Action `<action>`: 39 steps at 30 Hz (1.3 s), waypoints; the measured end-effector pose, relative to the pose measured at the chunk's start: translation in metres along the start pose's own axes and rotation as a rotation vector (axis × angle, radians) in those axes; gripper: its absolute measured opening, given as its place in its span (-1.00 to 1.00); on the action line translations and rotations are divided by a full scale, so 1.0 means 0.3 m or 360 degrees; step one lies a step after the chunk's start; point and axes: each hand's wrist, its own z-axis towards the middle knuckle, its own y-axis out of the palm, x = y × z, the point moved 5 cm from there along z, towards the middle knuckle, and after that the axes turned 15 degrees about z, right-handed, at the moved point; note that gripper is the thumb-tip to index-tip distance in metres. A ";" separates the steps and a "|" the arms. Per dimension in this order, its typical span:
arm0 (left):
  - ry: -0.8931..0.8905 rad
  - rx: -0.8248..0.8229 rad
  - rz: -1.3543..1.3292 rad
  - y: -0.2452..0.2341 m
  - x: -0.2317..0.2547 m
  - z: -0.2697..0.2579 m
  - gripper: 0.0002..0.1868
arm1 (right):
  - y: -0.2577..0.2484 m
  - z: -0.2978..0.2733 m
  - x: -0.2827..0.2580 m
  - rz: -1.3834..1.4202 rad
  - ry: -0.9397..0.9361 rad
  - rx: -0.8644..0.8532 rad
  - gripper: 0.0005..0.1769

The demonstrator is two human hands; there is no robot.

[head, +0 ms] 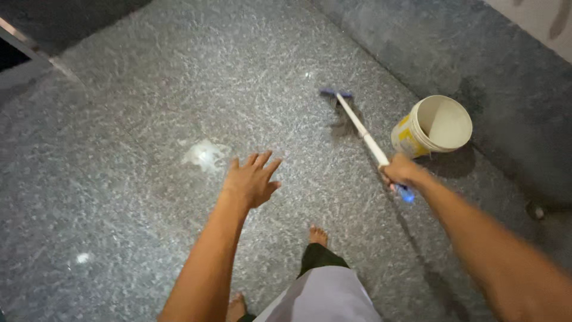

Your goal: The person mops a tiled floor using a string mop and a bucket of water. They repeatedly dip the mop into the bucket, wring it out, and push it across the floor to clean the surface.

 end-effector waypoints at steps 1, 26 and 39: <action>-0.0016 -0.0051 -0.0027 0.003 0.013 0.016 -0.27 | -0.059 0.064 -0.030 -0.0034 -0.0011 -0.0024 -0.71; 0.0258 -0.0331 -0.0154 -0.038 0.085 0.241 -0.28 | -0.543 -0.155 0.039 0.0253 0.0454 0.0073 -0.49; 0.0384 -0.0185 -0.0115 -0.036 -0.025 0.206 -0.28 | -0.099 -0.387 0.239 0.0158 0.0521 0.0013 -0.54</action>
